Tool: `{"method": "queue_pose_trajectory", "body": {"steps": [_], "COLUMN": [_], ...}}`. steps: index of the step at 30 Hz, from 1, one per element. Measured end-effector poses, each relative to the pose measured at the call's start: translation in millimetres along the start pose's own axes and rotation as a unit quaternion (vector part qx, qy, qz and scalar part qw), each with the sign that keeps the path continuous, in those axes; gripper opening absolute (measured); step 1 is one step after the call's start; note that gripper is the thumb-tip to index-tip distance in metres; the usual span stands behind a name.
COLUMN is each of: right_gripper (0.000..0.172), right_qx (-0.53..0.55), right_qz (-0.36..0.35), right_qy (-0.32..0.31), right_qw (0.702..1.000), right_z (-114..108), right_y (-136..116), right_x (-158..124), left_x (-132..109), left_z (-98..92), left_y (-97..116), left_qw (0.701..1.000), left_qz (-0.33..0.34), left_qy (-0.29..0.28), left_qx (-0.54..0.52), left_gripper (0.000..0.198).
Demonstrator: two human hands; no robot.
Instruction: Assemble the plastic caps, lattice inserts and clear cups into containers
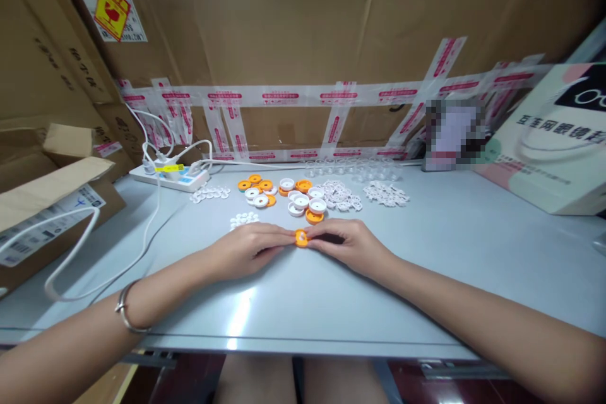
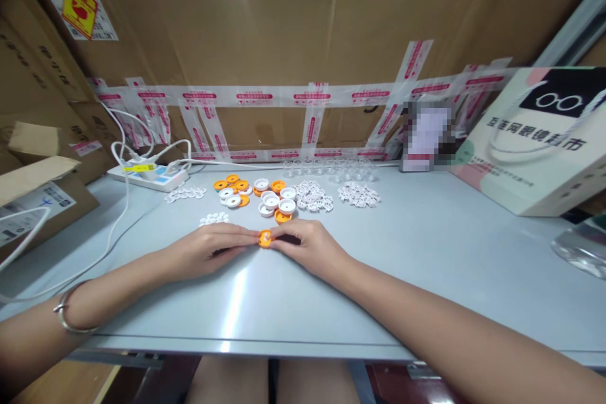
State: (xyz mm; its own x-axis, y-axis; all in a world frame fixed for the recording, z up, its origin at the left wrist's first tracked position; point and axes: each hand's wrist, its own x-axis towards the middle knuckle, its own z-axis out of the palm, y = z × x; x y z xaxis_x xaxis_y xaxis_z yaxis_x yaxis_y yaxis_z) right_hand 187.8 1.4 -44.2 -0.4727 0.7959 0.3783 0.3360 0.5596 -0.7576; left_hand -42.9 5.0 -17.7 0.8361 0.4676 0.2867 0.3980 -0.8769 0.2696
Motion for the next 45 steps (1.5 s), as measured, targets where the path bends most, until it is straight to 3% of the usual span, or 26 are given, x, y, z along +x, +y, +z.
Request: {"method": "queue_pose_trajectory", "body": {"steps": [8, 14, 45], "right_gripper": [0.015, 0.016, 0.018], "right_qx": [0.0, -0.007, -0.117], "right_qz": [0.028, 0.026, -0.107], "right_qy": [0.008, 0.014, 0.012], "right_qw": [1.0, 1.0, 0.987], "right_z": [-0.7, -0.4, -2.1], "right_y": [-0.7, -1.3, 1.8], "right_x": [-1.1, -2.3, -0.4], "left_x": [4.4, 4.5, 3.0], "left_z": [2.1, 4.0, 6.9], "left_y": [3.2, 2.5, 1.1], "left_qw": [0.999, 1.0, 0.999], "left_qz": [-0.035, -0.023, 0.001], "left_qy": [-0.007, -0.006, 0.038], "left_qx": [0.021, 0.016, 0.022], "left_gripper": [0.036, 0.037, 0.037]}}
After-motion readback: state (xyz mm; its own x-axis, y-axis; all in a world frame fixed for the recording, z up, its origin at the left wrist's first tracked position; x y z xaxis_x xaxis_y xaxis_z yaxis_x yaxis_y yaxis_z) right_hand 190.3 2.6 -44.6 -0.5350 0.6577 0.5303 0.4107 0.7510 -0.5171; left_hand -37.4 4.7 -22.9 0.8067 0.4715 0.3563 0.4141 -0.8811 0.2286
